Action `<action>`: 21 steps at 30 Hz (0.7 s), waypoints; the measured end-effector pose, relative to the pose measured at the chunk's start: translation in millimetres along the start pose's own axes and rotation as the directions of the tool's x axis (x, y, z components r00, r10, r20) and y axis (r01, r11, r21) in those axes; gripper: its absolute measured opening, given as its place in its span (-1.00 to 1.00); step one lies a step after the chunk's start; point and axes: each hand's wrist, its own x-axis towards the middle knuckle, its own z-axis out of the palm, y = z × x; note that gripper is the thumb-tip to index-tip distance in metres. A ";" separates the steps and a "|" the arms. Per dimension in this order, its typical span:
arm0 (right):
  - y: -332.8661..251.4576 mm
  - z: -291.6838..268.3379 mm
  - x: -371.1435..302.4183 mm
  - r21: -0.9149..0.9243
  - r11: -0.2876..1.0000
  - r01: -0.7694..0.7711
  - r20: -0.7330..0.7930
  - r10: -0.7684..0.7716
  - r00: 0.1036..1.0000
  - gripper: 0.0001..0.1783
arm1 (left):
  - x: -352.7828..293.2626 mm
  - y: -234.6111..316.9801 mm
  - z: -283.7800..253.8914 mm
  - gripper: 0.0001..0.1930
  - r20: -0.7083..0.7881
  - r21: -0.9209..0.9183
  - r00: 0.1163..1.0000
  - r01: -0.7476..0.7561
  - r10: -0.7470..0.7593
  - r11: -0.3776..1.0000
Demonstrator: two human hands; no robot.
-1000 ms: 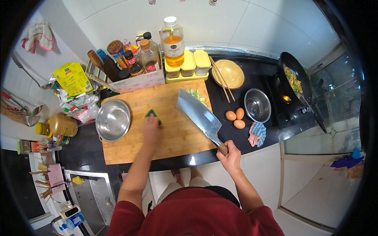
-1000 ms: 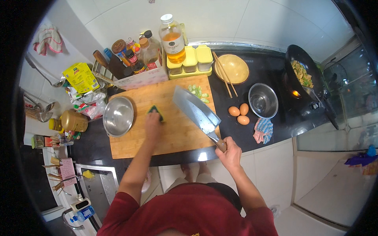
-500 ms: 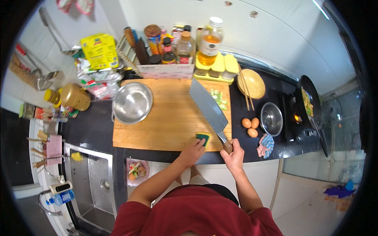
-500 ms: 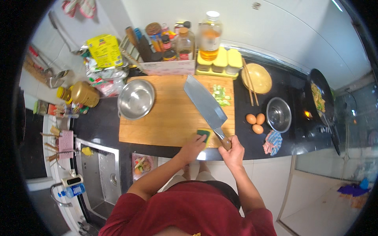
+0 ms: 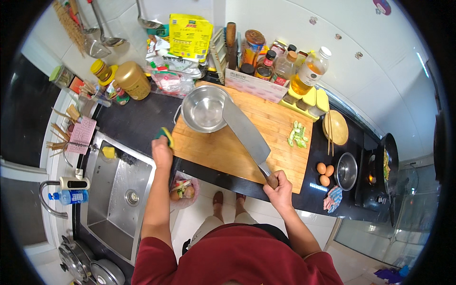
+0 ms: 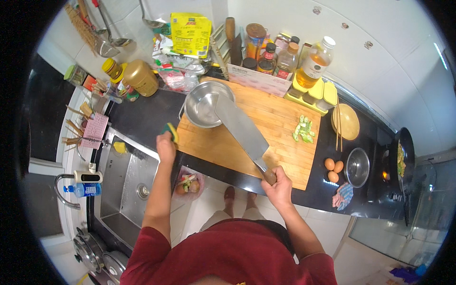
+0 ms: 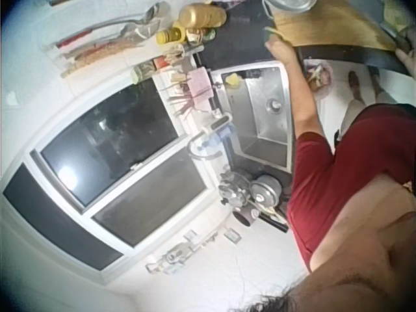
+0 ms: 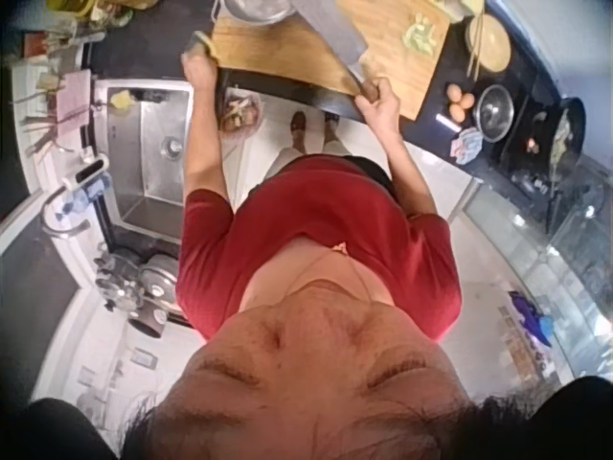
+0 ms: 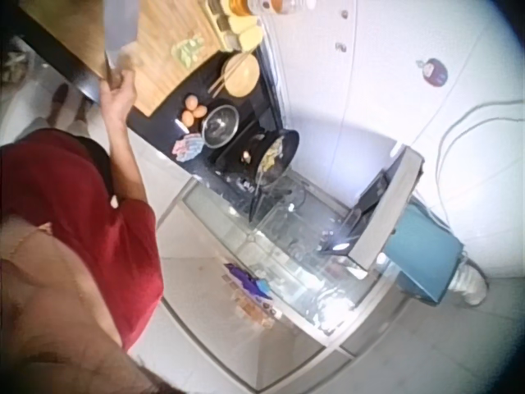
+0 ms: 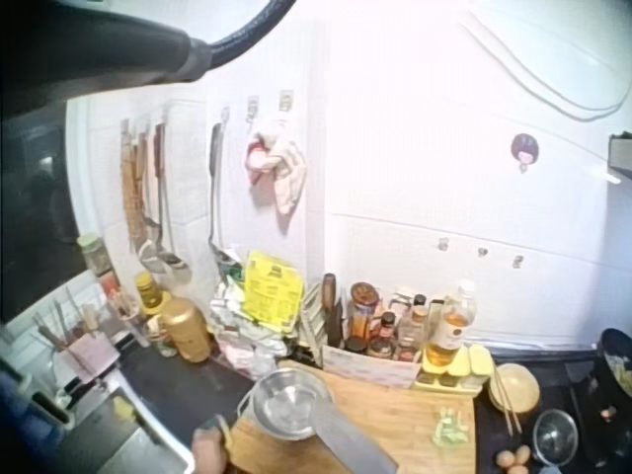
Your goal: The person stir-fries vegetables in a wok, retrieves eggs from the refrigerator, and cracks them into a bowl. They also fill a metal bowl with water from the sink and clean the cutting board with a sponge.
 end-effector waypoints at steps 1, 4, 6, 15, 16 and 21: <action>-3.5 3.0 -1.1 0.009 1.000 0.007 0.015 -0.008 1.000 -0.75 | 4.1 -9.6 -10.5 -0.85 -0.049 0.004 0.998 0.026 -0.026 1.000; -9.1 9.6 -4.4 -0.027 1.000 0.006 0.053 -0.004 0.999 -0.75 | -22.4 -5.4 -30.4 -0.82 -0.194 -0.110 0.980 -0.072 0.050 0.991; -6.0 15.5 -4.1 -0.023 1.000 0.013 0.067 -0.012 0.998 -0.75 | -59.9 23.9 -34.9 -0.79 -0.114 -0.217 0.974 -0.217 0.196 0.952; -19.5 42.5 11.9 0.001 0.992 0.125 0.212 -0.122 0.970 -0.75 | -125.1 32.8 -30.9 -0.72 0.231 -0.161 0.948 -0.184 0.218 0.970; -24.4 48.8 12.8 -0.003 0.987 0.162 0.228 -0.157 0.961 -0.75 | -128.9 29.9 -45.1 -0.73 0.204 -0.157 0.962 -0.153 0.184 0.976; -42.3 80.0 27.1 -0.153 0.879 0.451 0.338 -0.382 0.860 -0.64 | -157.4 -7.8 -101.9 -0.71 0.007 -0.042 0.985 0.175 -0.175 0.984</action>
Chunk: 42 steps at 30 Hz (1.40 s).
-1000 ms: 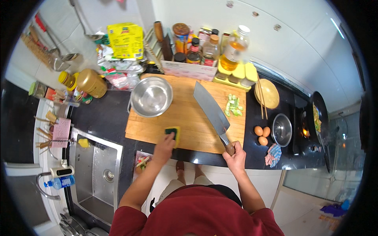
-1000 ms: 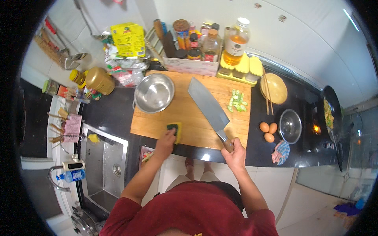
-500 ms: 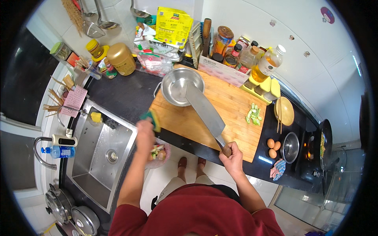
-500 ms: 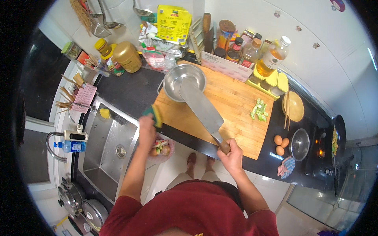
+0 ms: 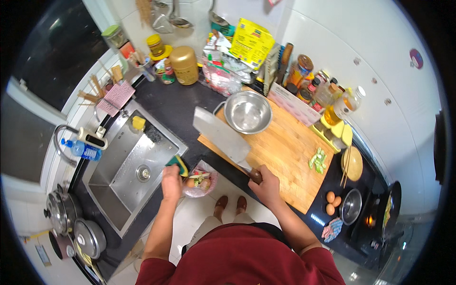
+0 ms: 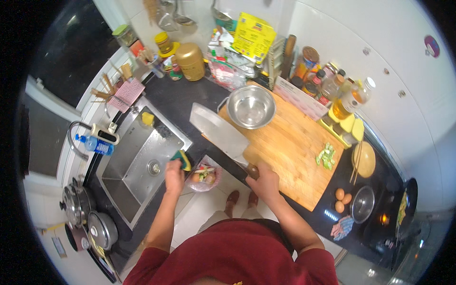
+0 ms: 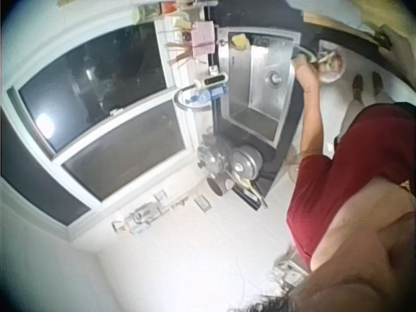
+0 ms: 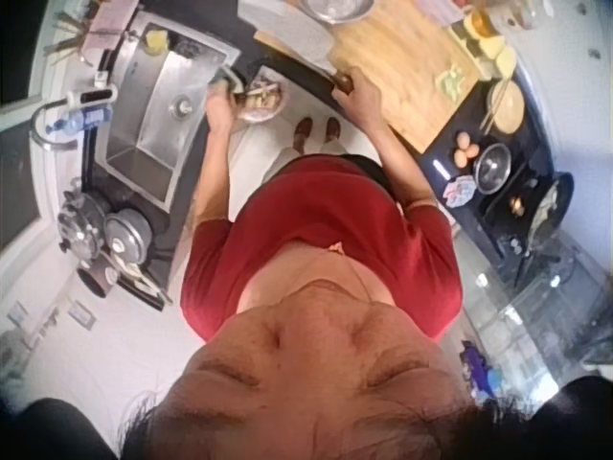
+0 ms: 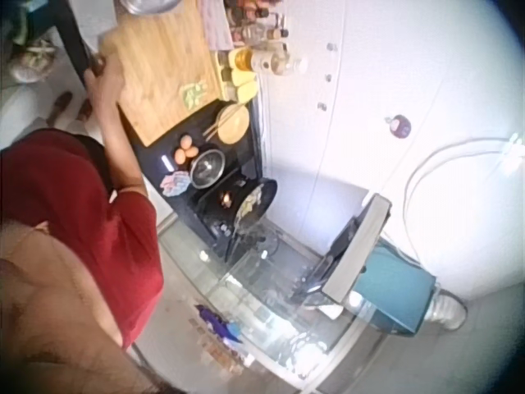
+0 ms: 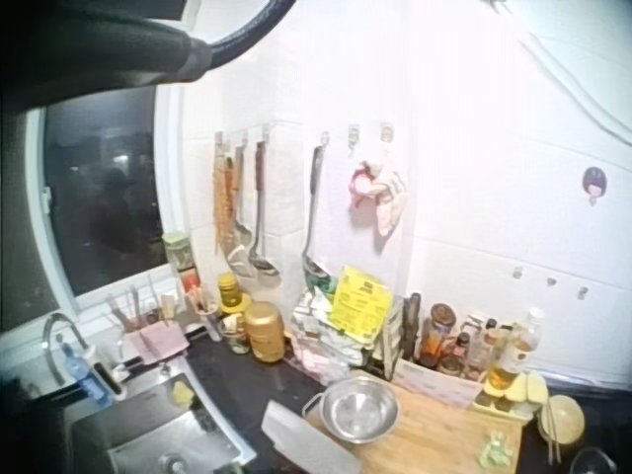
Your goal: The person stir-fries vegetables in a wok, retrieves eggs from the refrigerator, and cracks them into a bowl. They also fill a metal bowl with water from the sink and clean the cutting board with a sponge.
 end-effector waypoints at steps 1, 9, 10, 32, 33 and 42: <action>-10.3 3.2 10.1 -0.062 0.995 0.076 0.030 -0.074 0.997 -0.59 | -2.1 -0.8 -16.9 -0.71 -0.118 -0.057 0.989 0.088 -0.094 0.994; -71.7 78.4 71.5 -0.222 0.853 0.472 0.432 -0.348 0.832 -0.63 | 19.7 47.9 -82.7 -0.55 -0.266 -0.061 0.933 -0.268 0.243 0.962; -85.1 87.5 75.0 -0.217 0.830 0.514 0.440 -0.387 0.810 -0.63 | 26.5 53.3 -82.3 -0.49 -0.196 -0.098 0.941 -0.299 0.276 0.949; -205.4 188.1 87.3 -0.286 0.634 0.719 0.519 -0.528 0.672 -0.66 | 37.6 -105.6 -120.5 -0.61 -0.234 -0.097 0.933 -0.304 0.275 0.948; -210.9 185.6 85.8 -0.277 0.638 0.719 0.519 -0.530 0.670 -0.66 | 39.5 -106.6 -112.8 -0.62 -0.230 -0.080 0.906 -0.381 0.355 0.921; -191.3 162.6 83.5 0.014 0.956 0.293 0.518 -0.258 0.815 -0.71 | -12.1 -289.6 -152.8 -0.62 -0.197 0.120 0.888 0.442 -0.415 0.889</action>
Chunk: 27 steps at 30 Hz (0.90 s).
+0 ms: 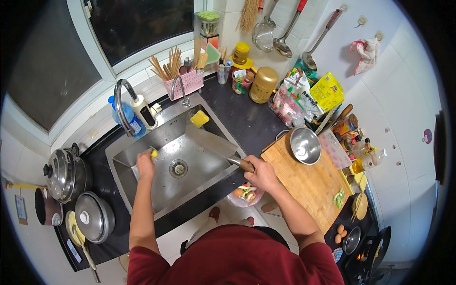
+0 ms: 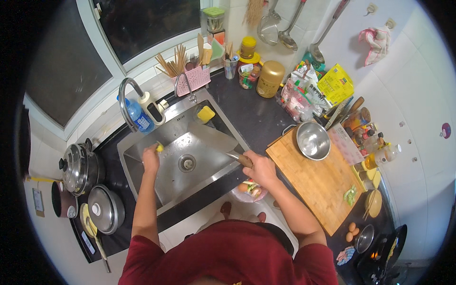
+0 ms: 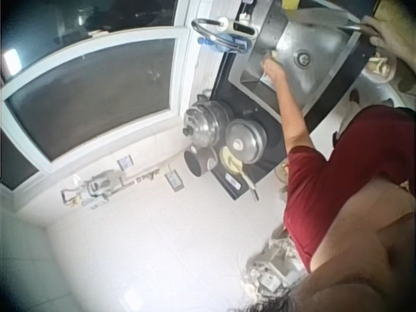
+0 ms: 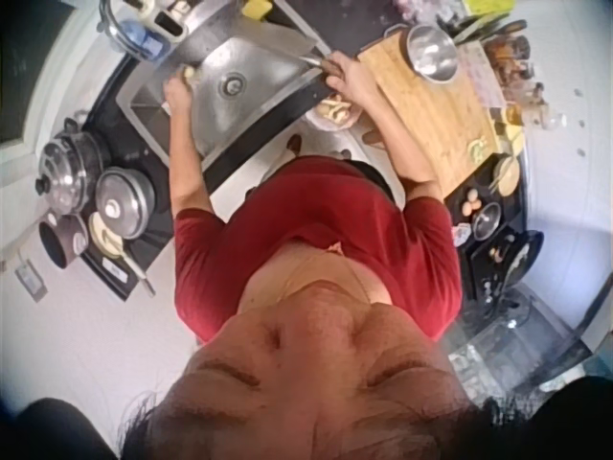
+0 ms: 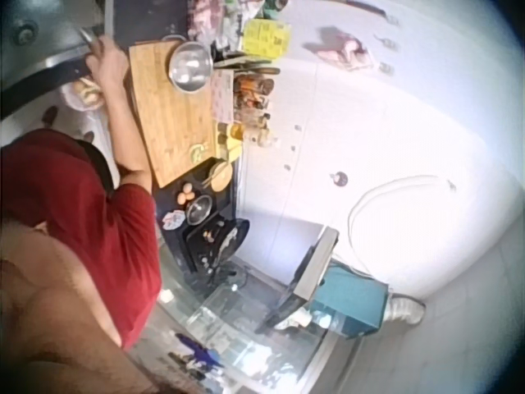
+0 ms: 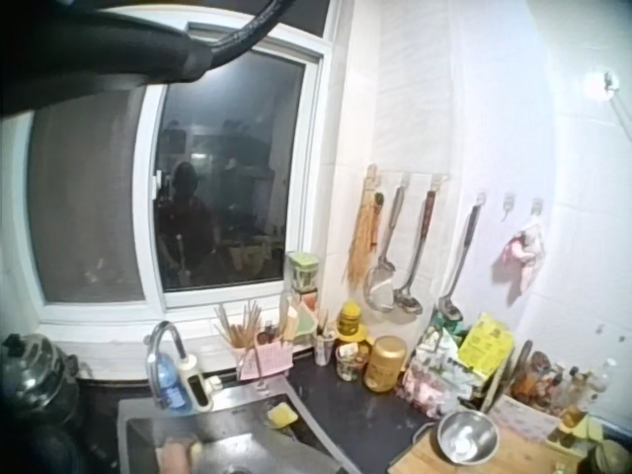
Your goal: The person stir-fries vegetables in a wok, retrieves eggs from the refrigerator, and cracks them into a bowl. They also fill a metal bowl with water from the sink and clean the cutting board with a sponge.
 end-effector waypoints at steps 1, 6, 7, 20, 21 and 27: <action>3.4 8.2 -1.0 0.381 0.909 -0.171 0.111 0.139 0.984 -0.72 | -3.2 0.5 -6.2 -0.60 -0.101 -0.062 0.995 -0.015 0.008 0.998; -13.5 26.2 -0.9 0.853 -0.096 -0.513 0.518 0.266 0.813 -0.71 | -28.7 109.0 -30.5 -0.55 -0.432 -0.244 0.865 -0.384 0.254 0.890; -8.2 30.1 0.6 0.839 -0.145 -0.525 0.545 0.220 0.809 -0.71 | -36.8 131.4 -24.4 -0.54 -0.422 -0.273 0.821 -0.519 0.384 0.810; 0.3 6.5 -37.6 0.759 -0.084 -0.646 0.649 0.015 0.760 -0.64 | 39.8 109.1 24.8 -0.51 -0.198 0.023 0.877 -0.441 0.437 0.897; 3.8 5.5 -42.4 0.769 -0.075 -0.635 0.638 0.022 0.770 -0.62 | 40.0 114.0 22.1 -0.52 -0.248 -0.020 0.881 -0.421 0.404 0.907; 16.1 7.0 -47.9 0.771 -0.136 -0.622 0.635 0.104 0.766 -0.65 | -18.9 199.8 4.7 -0.58 -0.117 -0.586 0.839 -0.491 0.532 0.645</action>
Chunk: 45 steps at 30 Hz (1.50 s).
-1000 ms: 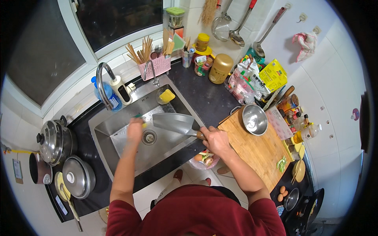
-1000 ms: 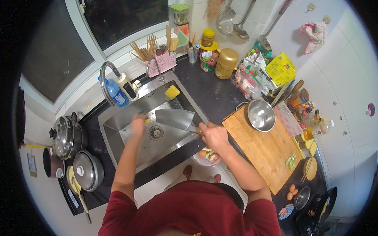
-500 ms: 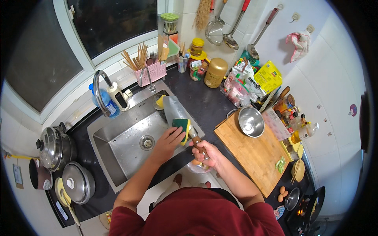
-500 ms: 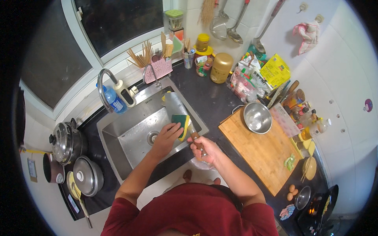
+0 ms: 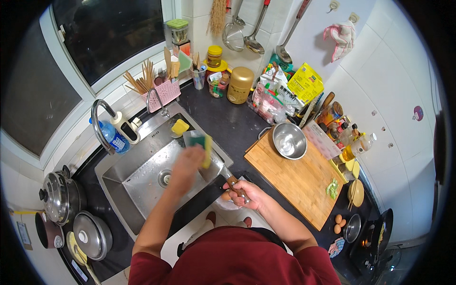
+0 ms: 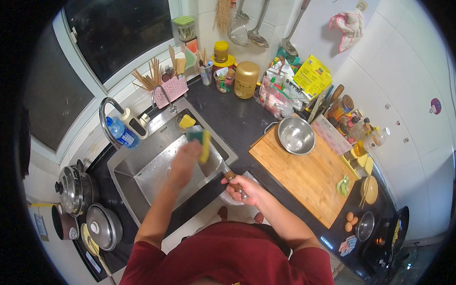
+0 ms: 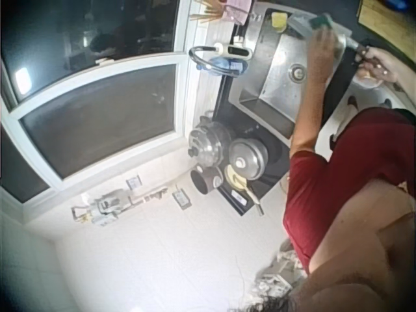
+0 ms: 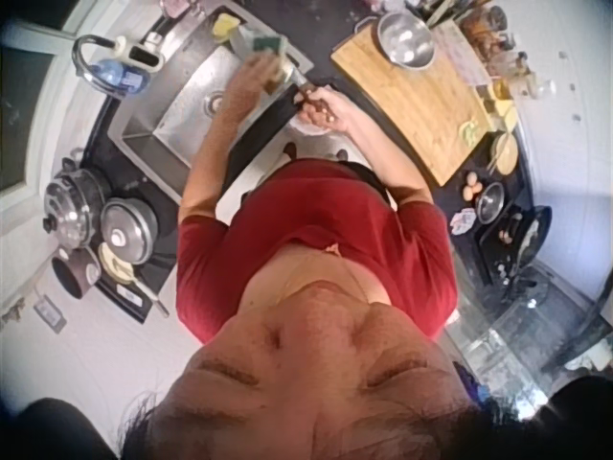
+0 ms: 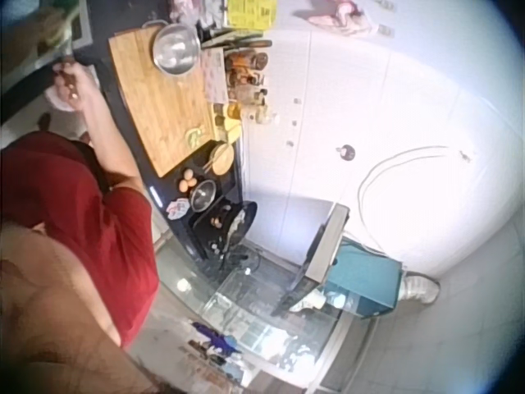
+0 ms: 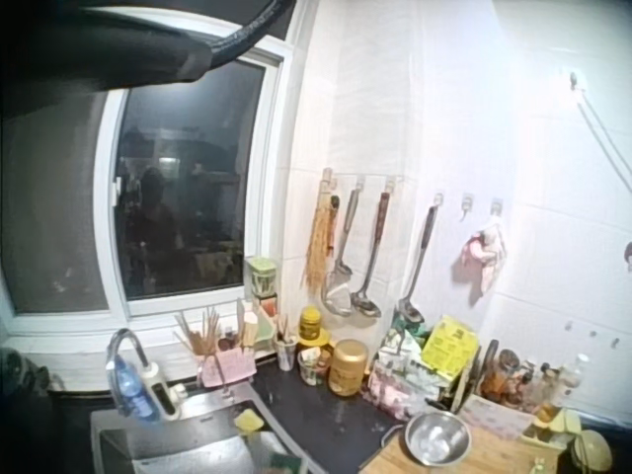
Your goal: The person stir-fries vegetables in a wok, retrieves eggs from the refrigerator, and cracks them into a bowl. They also fill a metal bowl with water from the sink and clean the cutting board with a sponge.
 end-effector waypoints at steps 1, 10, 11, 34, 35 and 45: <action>-0.1 -2.6 0.2 0.024 1.000 -0.010 0.037 0.009 0.999 -0.65 | -0.5 11.7 4.5 -0.58 0.096 -0.012 0.994 -0.057 0.058 0.998; 0.1 -25.3 -30.4 -0.069 0.995 0.068 0.101 -0.061 0.993 -0.66 | 4.5 -111.5 -46.5 -0.61 -0.083 0.576 0.965 0.249 -0.248 0.779; -2.7 -20.1 -36.9 -0.051 0.995 0.083 0.058 -0.080 0.995 -0.67 | 5.9 -90.1 -46.3 -0.60 -0.143 0.545 0.974 0.226 -0.176 0.807; -16.3 -87.7 -85.7 0.223 0.961 0.163 0.032 -0.175 0.984 -0.67 | 24.1 111.2 97.2 -0.53 0.272 0.124 0.856 -0.485 0.440 0.866; -18.9 -88.9 -93.3 0.201 0.961 0.190 0.029 -0.200 0.979 -0.67 | 21.7 88.4 97.0 -0.53 0.229 0.139 0.874 -0.464 0.428 0.875; -75.6 -111.9 -237.3 -0.998 0.034 -0.056 -0.049 -0.955 0.294 -0.62 | -16.6 9.7 71.4 -0.58 -0.051 0.305 0.972 0.234 -0.230 0.923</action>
